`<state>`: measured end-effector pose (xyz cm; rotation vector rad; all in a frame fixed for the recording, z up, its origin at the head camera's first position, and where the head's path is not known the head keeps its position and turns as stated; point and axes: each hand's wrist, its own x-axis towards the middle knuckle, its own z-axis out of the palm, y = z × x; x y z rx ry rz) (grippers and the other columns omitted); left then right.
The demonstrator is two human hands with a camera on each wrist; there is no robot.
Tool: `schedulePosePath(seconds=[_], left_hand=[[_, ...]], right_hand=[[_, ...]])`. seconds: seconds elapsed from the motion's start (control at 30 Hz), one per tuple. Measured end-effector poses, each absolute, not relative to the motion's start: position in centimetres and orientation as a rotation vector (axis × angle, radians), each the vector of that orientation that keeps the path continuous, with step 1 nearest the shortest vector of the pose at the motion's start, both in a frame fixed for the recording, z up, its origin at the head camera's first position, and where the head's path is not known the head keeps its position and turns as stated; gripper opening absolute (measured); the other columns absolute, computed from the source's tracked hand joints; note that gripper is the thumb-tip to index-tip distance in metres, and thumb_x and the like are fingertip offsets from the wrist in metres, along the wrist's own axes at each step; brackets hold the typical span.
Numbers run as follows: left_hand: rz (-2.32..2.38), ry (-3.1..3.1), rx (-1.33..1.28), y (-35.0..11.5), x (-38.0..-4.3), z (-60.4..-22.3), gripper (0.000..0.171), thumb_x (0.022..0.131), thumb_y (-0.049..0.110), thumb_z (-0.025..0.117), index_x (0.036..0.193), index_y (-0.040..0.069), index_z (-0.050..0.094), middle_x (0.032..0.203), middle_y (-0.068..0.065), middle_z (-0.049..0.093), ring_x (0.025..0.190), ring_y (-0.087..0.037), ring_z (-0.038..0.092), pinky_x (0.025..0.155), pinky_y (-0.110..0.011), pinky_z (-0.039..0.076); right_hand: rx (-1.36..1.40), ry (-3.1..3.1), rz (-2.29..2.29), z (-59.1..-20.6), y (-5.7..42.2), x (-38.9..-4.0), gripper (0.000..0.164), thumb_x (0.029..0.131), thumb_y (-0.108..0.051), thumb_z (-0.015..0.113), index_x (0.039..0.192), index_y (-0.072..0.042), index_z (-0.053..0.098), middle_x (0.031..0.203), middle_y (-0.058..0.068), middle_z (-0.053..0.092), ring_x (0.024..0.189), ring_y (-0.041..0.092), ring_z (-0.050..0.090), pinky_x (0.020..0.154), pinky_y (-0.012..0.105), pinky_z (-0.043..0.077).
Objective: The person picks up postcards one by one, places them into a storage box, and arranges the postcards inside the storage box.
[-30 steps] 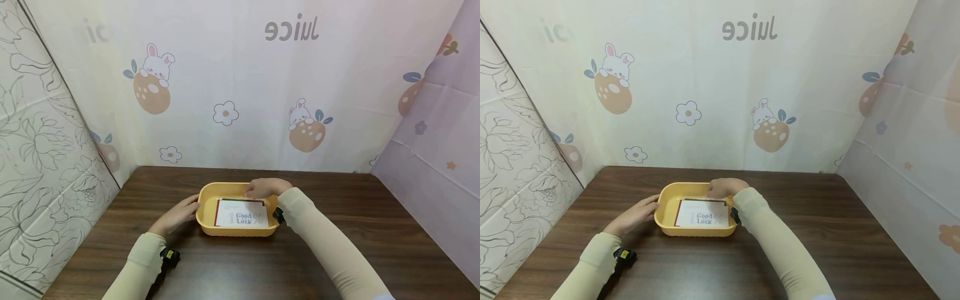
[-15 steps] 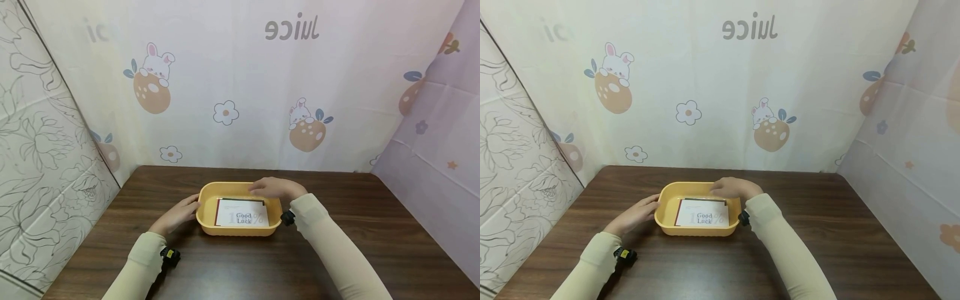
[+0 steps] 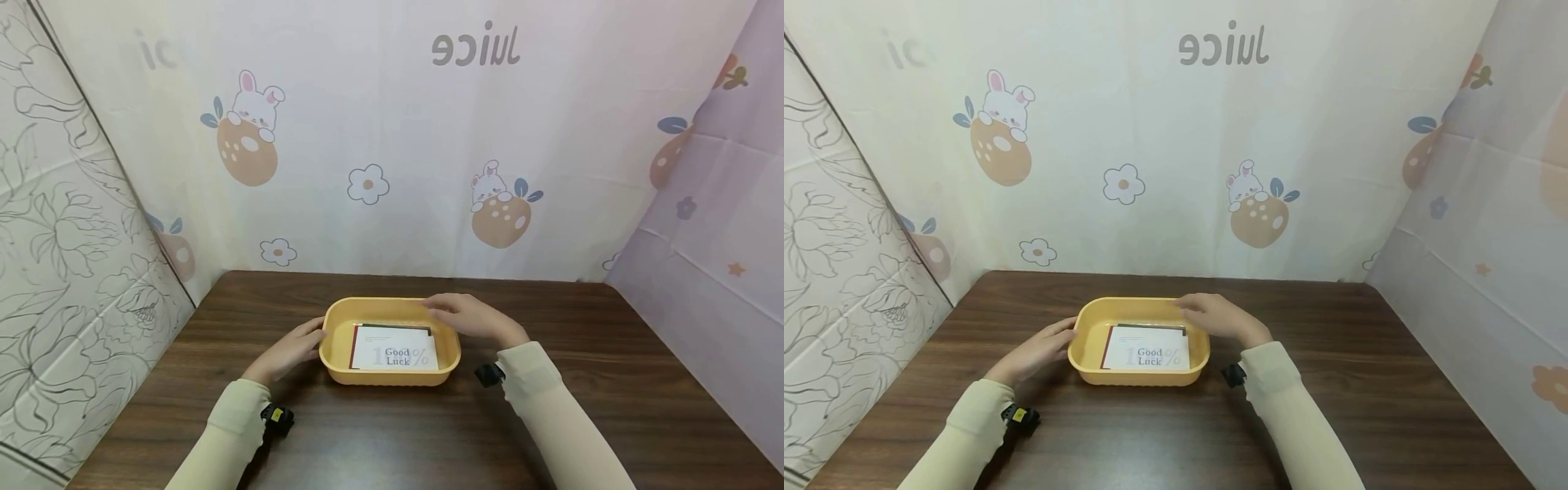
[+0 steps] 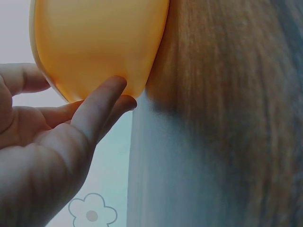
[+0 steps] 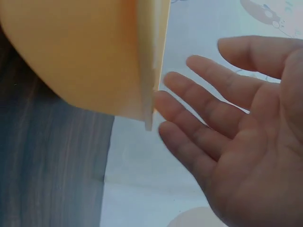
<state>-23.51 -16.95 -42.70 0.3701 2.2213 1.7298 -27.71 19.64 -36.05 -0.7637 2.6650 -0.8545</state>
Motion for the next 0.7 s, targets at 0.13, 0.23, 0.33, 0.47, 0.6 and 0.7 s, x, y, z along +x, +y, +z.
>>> schedulePosePath(seconds=[0.13, 0.23, 0.33, 0.47, 0.6, 0.7], left_hand=[[1.727, 2.223, 0.366, -17.0, -23.5, -42.7, 0.054, 0.109, 0.018, 0.037, 0.156, -0.006, 0.023, 0.157, -0.028, 0.029, 0.137, -0.039, 0.041, 0.106, -0.049, 0.043], [1.728, 2.222, 0.371, -16.9, -23.4, -42.6, 0.055, 0.109, 0.018, 0.037, 0.156, -0.005, 0.023, 0.157, -0.028, 0.027, 0.138, -0.039, 0.04, 0.106, -0.049, 0.043], [1.725, 2.229, 0.369, -16.8, -23.4, -42.6, 0.055, 0.109, 0.019, 0.037, 0.156, -0.005, 0.023, 0.158, -0.028, 0.027, 0.138, -0.039, 0.041, 0.106, -0.049, 0.044], [1.733, 2.243, 0.336, -16.7, -23.5, -42.7, 0.055, 0.109, 0.02, 0.038, 0.156, -0.004, 0.025, 0.157, -0.026, 0.029, 0.136, -0.037, 0.043, 0.105, -0.048, 0.045], [1.735, 2.291, 0.276, -16.7, -23.6, -42.7, 0.054, 0.108, 0.025, 0.041, 0.156, 0.001, 0.031, 0.157, -0.02, 0.034, 0.135, -0.032, 0.046, 0.107, -0.047, 0.044], [1.643, 2.42, 0.238, -17.0, -23.5, -42.5, 0.055, 0.108, 0.033, 0.043, 0.155, 0.007, 0.035, 0.156, -0.014, 0.038, 0.136, -0.031, 0.045, 0.111, -0.049, 0.039]], right_hand=[[-0.743, 2.7, -0.934, -36.5, 19.9, -27.2, 0.043, 0.106, -0.031, 0.051, 0.143, -0.011, 0.056, 0.144, 0.009, 0.054, 0.132, 0.032, 0.049, 0.105, 0.055, 0.043], [-0.735, 2.726, -0.952, -36.8, 20.3, -26.8, 0.045, 0.106, -0.034, 0.05, 0.144, -0.01, 0.054, 0.144, 0.01, 0.053, 0.132, 0.032, 0.049, 0.104, 0.055, 0.044], [-0.739, 2.749, -0.971, -37.3, 20.6, -26.5, 0.047, 0.106, -0.035, 0.05, 0.146, -0.01, 0.052, 0.145, 0.01, 0.052, 0.133, 0.031, 0.049, 0.105, 0.053, 0.044], [-0.756, 2.774, -1.027, -37.7, 21.1, -26.1, 0.047, 0.106, -0.032, 0.052, 0.147, -0.01, 0.051, 0.145, 0.011, 0.052, 0.134, 0.032, 0.047, 0.106, 0.054, 0.043], [-0.743, 2.807, -1.074, -37.9, 21.5, -25.9, 0.047, 0.105, -0.03, 0.054, 0.147, -0.008, 0.05, 0.146, 0.011, 0.052, 0.135, 0.032, 0.046, 0.108, 0.056, 0.04], [-0.736, 2.842, -1.061, -38.1, 21.8, -25.8, 0.05, 0.105, -0.027, 0.055, 0.149, -0.006, 0.047, 0.149, 0.013, 0.048, 0.138, 0.033, 0.042, 0.11, 0.057, 0.037]])
